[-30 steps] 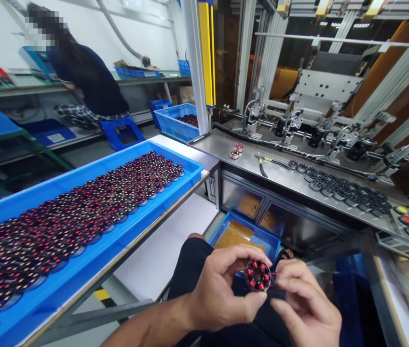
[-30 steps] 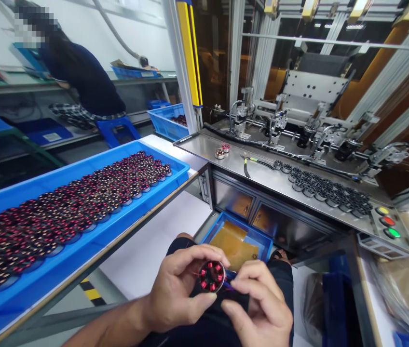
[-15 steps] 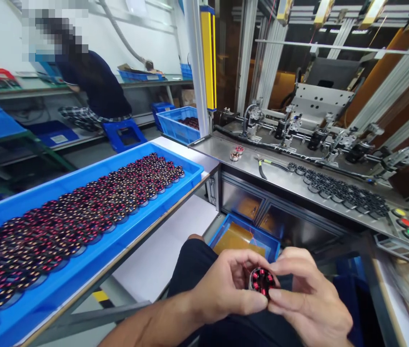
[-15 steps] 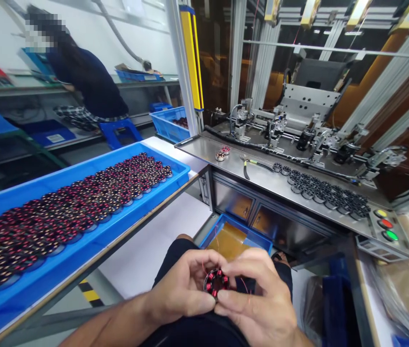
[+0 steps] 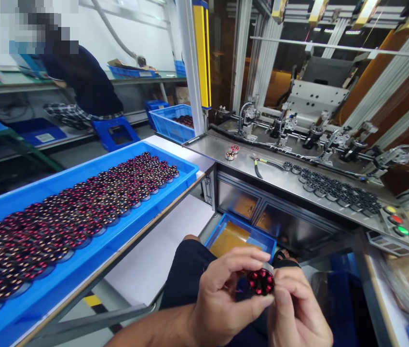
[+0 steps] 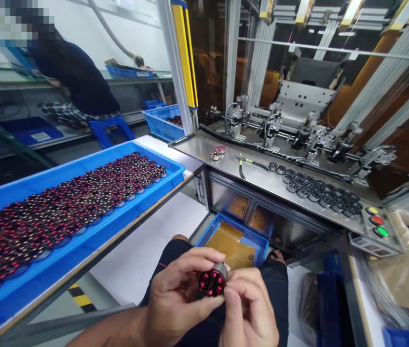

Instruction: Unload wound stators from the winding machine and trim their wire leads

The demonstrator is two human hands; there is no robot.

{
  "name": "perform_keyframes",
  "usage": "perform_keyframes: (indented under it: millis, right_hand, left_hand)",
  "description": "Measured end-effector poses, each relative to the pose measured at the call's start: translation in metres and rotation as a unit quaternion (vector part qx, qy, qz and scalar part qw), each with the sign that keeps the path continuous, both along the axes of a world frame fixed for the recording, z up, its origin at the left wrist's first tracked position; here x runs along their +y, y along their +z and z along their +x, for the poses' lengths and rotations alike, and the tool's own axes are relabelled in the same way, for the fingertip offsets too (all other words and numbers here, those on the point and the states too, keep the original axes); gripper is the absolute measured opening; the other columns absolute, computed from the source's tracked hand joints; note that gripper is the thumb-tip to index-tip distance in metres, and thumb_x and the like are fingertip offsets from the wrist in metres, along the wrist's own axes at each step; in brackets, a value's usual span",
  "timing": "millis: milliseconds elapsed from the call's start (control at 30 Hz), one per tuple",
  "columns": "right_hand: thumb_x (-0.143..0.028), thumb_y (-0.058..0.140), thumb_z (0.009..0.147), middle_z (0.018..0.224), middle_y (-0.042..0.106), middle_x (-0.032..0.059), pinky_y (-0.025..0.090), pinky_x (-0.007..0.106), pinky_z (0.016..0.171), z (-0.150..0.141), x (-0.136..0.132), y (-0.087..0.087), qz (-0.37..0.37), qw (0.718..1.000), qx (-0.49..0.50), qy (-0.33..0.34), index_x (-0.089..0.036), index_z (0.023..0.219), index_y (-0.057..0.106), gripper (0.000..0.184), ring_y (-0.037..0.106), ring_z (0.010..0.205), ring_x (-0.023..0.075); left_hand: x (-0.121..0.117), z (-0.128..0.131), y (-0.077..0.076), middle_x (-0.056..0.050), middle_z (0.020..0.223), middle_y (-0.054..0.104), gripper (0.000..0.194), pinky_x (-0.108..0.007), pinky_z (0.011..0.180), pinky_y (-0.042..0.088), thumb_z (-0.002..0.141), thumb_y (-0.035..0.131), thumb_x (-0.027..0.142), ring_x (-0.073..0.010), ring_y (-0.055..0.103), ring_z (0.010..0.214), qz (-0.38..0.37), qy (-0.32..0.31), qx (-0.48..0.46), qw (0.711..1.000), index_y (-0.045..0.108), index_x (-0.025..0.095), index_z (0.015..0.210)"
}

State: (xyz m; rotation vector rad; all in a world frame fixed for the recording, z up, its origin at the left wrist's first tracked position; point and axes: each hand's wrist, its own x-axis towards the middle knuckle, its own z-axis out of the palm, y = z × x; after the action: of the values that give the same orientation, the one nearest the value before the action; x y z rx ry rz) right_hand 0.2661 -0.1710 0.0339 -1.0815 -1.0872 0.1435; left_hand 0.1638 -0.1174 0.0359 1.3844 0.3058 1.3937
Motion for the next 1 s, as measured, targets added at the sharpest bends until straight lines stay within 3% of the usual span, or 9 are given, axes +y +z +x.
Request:
perform_keyframes:
  millis: [167,300,400,500,633,733,833,933,1000]
  right_hand:
    - [-0.009,0.052,0.092,0.076,0.058,0.0034,0.05,0.027,0.058,0.01,0.007,0.004,-0.007,0.997,-0.057,0.053,-0.019,0.089,0.061,0.013,0.058,0.07,0.0147]
    - [-0.006,0.052,0.09,0.076,0.06,0.0036,0.051,0.028,0.058,0.022,0.01,0.008,-0.014,0.991,-0.114,0.072,-0.018,0.089,0.061,0.015,0.059,0.069,0.0149]
    - [-0.004,0.054,0.088,0.075,0.061,0.003,0.052,0.027,0.058,0.028,0.009,0.011,-0.023,0.985,-0.152,0.075,-0.018,0.088,0.061,0.016,0.06,0.068,0.0144]
    - [-0.001,0.056,0.086,0.075,0.062,0.0028,0.051,0.025,0.06,0.032,0.006,0.011,-0.028,0.978,-0.196,0.059,-0.017,0.088,0.062,0.017,0.06,0.069,0.0131]
    - [-0.002,0.056,0.087,0.076,0.062,0.0026,0.051,0.024,0.062,0.035,0.005,0.012,-0.052,0.978,-0.199,0.036,-0.017,0.088,0.062,0.016,0.061,0.07,0.0122]
    - [-0.005,0.055,0.09,0.073,0.06,0.0016,0.05,0.024,0.06,0.034,0.005,0.017,-0.072,0.984,-0.153,0.053,-0.017,0.083,0.062,0.016,0.06,0.067,0.0114]
    - [-0.005,0.055,0.09,0.071,0.059,0.001,0.049,0.023,0.058,0.034,0.004,0.022,-0.083,0.984,-0.128,0.087,-0.017,0.08,0.062,0.017,0.059,0.065,0.0112]
    - [-0.004,0.055,0.088,0.072,0.061,0.0021,0.052,0.025,0.059,0.039,0.001,0.023,-0.064,0.979,-0.16,0.112,-0.017,0.084,0.062,0.016,0.061,0.067,0.013]
    - [-0.002,0.056,0.086,0.077,0.064,0.0036,0.054,0.027,0.06,0.045,-0.001,0.022,-0.049,0.971,-0.197,0.126,-0.017,0.091,0.063,0.018,0.064,0.07,0.0146]
  left_hand:
    - [0.005,-0.007,-0.005,-0.008,0.127,0.061,0.067,-0.029,0.096,0.051,0.067,0.088,0.018,-0.02,0.064,0.11,-0.104,-0.1,0.01,0.989,0.057,0.029,0.125]
    - [0.021,-0.017,-0.006,-0.005,0.094,0.063,0.054,-0.022,0.076,0.05,0.078,0.078,0.043,-0.0125,0.063,0.084,-0.164,-0.267,0.088,0.946,0.054,0.017,0.119]
    - [0.027,-0.017,-0.01,-0.002,0.075,0.062,0.044,-0.02,0.06,0.047,0.089,0.064,0.051,-0.01,0.061,0.063,-0.187,-0.351,0.054,0.916,0.053,0.015,0.111]
    - [0.027,-0.013,-0.014,-0.004,0.078,0.064,0.044,-0.021,0.058,0.049,0.089,0.062,0.051,-0.0115,0.064,0.061,-0.208,-0.348,0.026,0.914,0.055,0.015,0.115]
    - [0.025,-0.011,-0.013,-0.008,0.101,0.062,0.043,-0.024,0.064,0.053,0.088,0.066,0.046,-0.0146,0.069,0.076,-0.202,-0.335,-0.021,0.92,0.06,0.022,0.123]
    - [0.024,-0.013,-0.009,-0.011,0.12,0.059,0.025,-0.034,0.082,0.056,0.088,0.068,0.038,-0.0213,0.067,0.099,-0.175,-0.288,-0.049,0.94,0.069,0.019,0.103]
    - [0.021,-0.014,-0.004,-0.008,0.11,0.067,0.013,-0.044,0.106,0.044,0.086,0.072,0.03,-0.0257,0.061,0.12,-0.169,-0.263,-0.082,0.946,0.066,0.02,0.089]
    - [0.019,-0.012,-0.002,-0.005,0.108,0.07,0.027,-0.04,0.105,0.044,0.079,0.08,0.031,-0.024,0.059,0.125,-0.214,-0.275,-0.116,0.93,0.061,0.023,0.097]
    - [0.018,-0.01,-0.003,-0.007,0.108,0.069,0.041,-0.031,0.092,0.052,0.075,0.083,0.039,-0.0206,0.066,0.11,-0.251,-0.3,-0.087,0.916,0.06,0.02,0.104]
